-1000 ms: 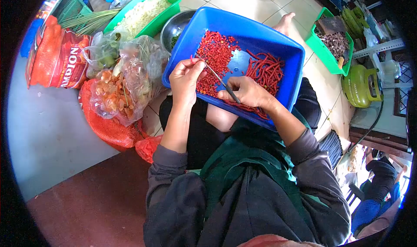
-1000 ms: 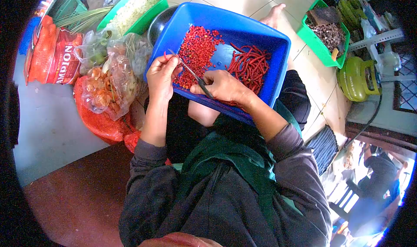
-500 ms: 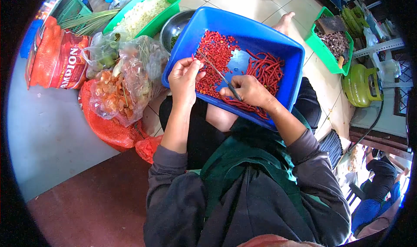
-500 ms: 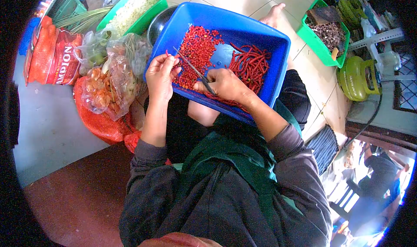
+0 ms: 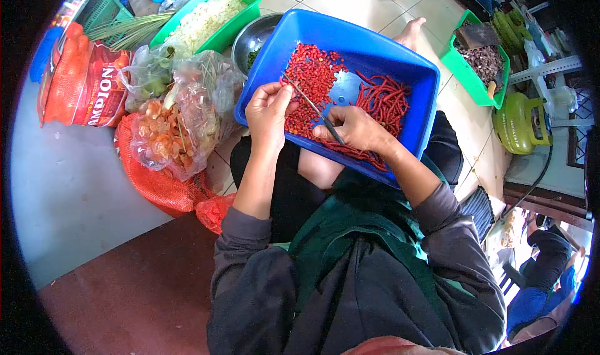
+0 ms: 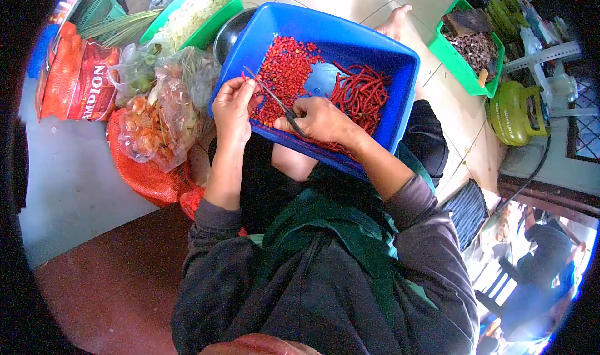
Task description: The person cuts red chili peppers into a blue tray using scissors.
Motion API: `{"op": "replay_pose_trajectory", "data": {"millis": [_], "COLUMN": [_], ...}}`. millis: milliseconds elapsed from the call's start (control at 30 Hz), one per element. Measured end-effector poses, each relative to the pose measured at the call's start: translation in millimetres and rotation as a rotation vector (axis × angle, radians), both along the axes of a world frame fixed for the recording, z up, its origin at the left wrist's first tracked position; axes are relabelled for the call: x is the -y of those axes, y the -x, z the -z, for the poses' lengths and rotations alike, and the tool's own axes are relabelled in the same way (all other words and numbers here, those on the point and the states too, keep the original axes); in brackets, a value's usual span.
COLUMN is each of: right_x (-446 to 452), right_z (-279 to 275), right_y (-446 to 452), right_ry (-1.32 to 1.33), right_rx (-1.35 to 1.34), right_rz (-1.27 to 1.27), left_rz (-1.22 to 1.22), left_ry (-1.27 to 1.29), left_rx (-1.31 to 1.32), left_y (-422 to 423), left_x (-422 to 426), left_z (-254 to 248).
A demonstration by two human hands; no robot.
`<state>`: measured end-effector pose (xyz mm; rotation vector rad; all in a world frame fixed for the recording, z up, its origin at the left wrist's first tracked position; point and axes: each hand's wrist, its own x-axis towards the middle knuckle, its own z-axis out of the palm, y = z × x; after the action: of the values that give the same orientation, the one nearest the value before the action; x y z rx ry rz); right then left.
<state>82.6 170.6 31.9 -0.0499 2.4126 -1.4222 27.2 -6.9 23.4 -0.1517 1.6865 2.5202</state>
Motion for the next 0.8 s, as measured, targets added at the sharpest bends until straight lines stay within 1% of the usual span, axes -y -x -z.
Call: {"op": "replay_pose_trajectory", "data": {"millis": [233, 333, 433, 567, 733, 800], "right_x": [-6, -5, 0, 2, -2, -6], "right_z": [1, -4, -9, -1, 2, 5], "right_y": [-5, -3, -1, 3, -3, -4], "right_ry": [-0.007, -0.078, -0.093, -0.076, -0.041, -0.045], "right_rx": [-0.022, 0.070, 0.075, 0.021, -0.046, -0.011], "right_rz": [0.016, -0.028, -0.047, -0.028, 0.011, 0.005], "left_rz": [-0.022, -0.021, -0.006, 0.027, 0.033, 0.011], "left_ry": [-0.037, -0.032, -0.055, -0.015, -0.029, -0.052], "left_rx": [0.033, 0.040, 0.017, 0.010, 0.022, 0.030], "left_y": [2, 3, 3, 2, 4, 4], "left_x": [2, 2, 1, 2, 3, 4], "left_z": [0, 1, 4, 1, 4, 3]}}
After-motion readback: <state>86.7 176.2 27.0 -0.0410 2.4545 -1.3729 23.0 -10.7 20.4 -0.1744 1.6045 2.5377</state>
